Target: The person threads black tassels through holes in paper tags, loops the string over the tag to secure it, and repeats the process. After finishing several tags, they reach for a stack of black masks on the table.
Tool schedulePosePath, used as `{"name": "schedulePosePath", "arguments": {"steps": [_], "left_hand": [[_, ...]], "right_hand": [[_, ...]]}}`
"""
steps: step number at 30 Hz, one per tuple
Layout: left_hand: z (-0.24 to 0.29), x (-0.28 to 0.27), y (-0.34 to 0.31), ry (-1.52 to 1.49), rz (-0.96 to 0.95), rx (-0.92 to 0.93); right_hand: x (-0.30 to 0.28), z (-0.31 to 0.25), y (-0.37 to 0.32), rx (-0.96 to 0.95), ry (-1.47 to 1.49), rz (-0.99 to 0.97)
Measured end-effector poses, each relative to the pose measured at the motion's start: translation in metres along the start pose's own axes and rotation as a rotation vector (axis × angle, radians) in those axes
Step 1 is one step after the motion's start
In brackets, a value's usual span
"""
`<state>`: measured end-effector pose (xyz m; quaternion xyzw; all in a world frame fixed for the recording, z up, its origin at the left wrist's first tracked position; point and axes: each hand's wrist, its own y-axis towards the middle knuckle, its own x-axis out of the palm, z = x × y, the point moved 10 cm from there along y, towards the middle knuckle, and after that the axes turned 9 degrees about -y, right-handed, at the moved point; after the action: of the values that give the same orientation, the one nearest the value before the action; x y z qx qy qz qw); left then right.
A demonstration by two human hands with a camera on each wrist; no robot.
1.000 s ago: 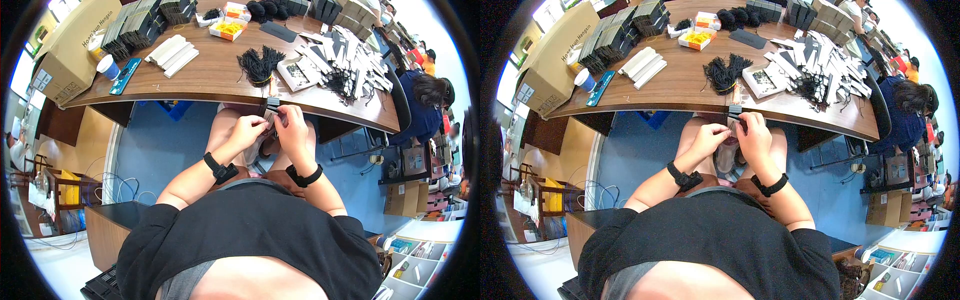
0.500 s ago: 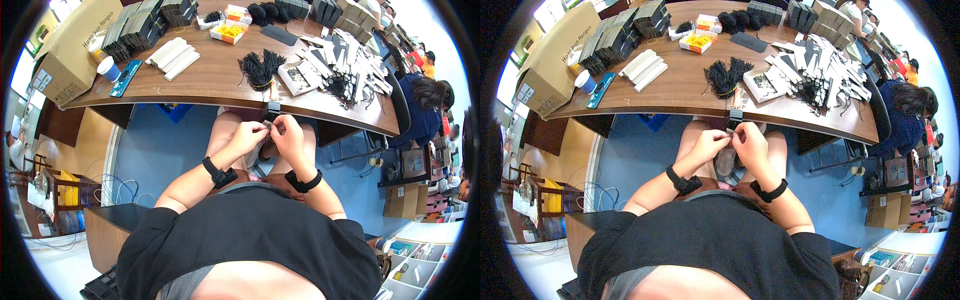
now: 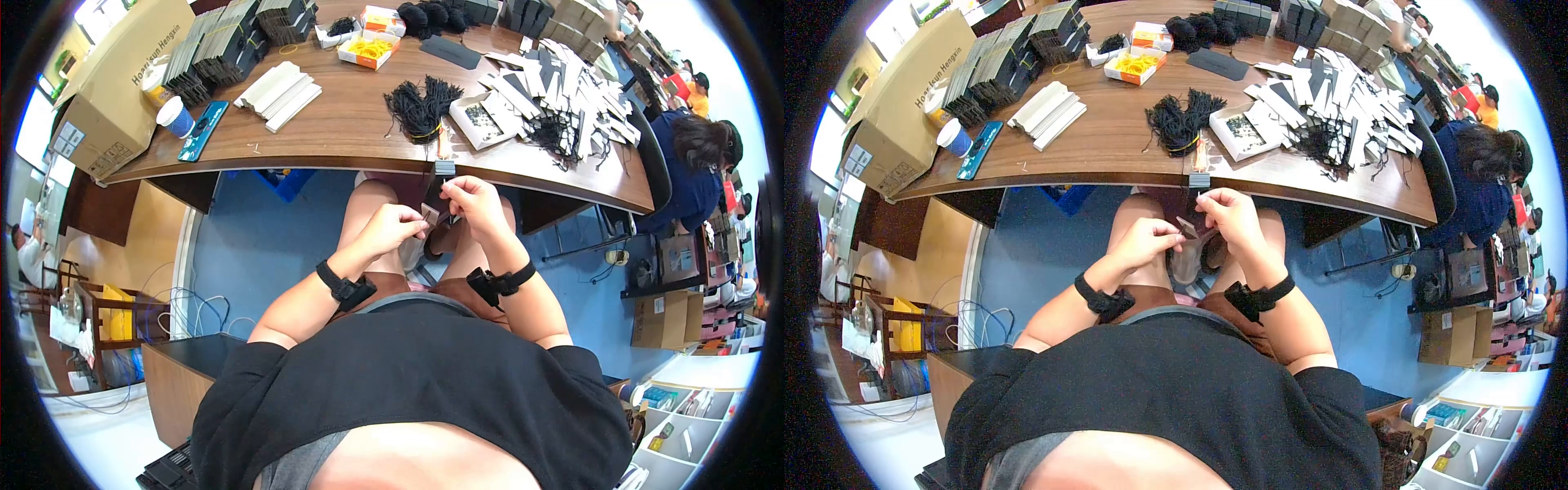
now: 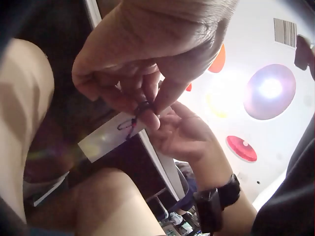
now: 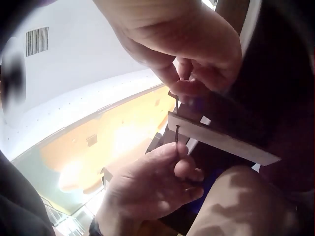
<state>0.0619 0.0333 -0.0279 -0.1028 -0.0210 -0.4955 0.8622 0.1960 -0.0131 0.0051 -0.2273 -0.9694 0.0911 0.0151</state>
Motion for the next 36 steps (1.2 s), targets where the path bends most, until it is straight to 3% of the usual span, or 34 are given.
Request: {"name": "schedulePosePath", "arguments": {"steps": [2, 6, 8, 12, 14, 16, 17, 18, 20, 21, 24, 30, 33, 36], "left_hand": [[-0.002, -0.008, -0.004, -0.018, 0.001, -0.007], [0.018, -0.023, -0.012, 0.044, 0.025, 0.05], [0.033, -0.025, -0.017, 0.098, 0.027, 0.069], [0.039, -0.028, -0.022, 0.07, 0.037, 0.044], [0.035, -0.024, -0.024, 0.047, 0.027, 0.013], [0.032, -0.009, -0.023, -0.114, -0.019, -0.02], [0.03, -0.002, -0.021, -0.195, -0.026, -0.046], [0.028, 0.003, -0.02, -0.278, -0.033, -0.071], [0.004, -0.002, -0.014, -0.417, 0.049, -0.155], [-0.006, -0.001, -0.013, -0.515, 0.066, -0.204], [-0.021, 0.013, -0.016, -0.63, 0.005, -0.275], [0.008, 0.039, -0.027, -0.839, -0.165, -0.386], [0.026, 0.023, -0.028, -0.333, -0.244, -0.163], [0.058, 0.006, -0.024, -0.114, -0.097, 0.133]], "right_hand": [[-0.002, -0.001, -0.006, 0.045, 0.08, 0.018], [0.024, 0.022, -0.009, 0.402, 0.877, -0.253], [0.036, 0.016, -0.016, 0.435, 1.012, -0.401], [0.048, 0.001, -0.042, 0.471, 1.171, -0.463], [0.057, -0.012, -0.054, 0.359, 0.984, -0.576], [0.055, -0.013, -0.056, 0.126, 0.491, -0.577], [0.047, -0.013, -0.054, 0.062, -0.026, -0.437], [0.048, -0.026, -0.051, -0.241, -0.387, -0.251], [0.05, -0.049, -0.066, -0.446, -0.851, -0.092], [0.049, -0.044, -0.064, -0.306, -0.906, -0.098], [0.052, -0.051, -0.074, -0.607, -0.985, 0.086], [0.046, -0.063, -0.076, -0.675, -1.133, 0.162], [0.039, -0.069, -0.08, -0.572, -1.0, 0.123], [0.028, -0.073, -0.079, -0.496, -0.681, 0.111]]}}
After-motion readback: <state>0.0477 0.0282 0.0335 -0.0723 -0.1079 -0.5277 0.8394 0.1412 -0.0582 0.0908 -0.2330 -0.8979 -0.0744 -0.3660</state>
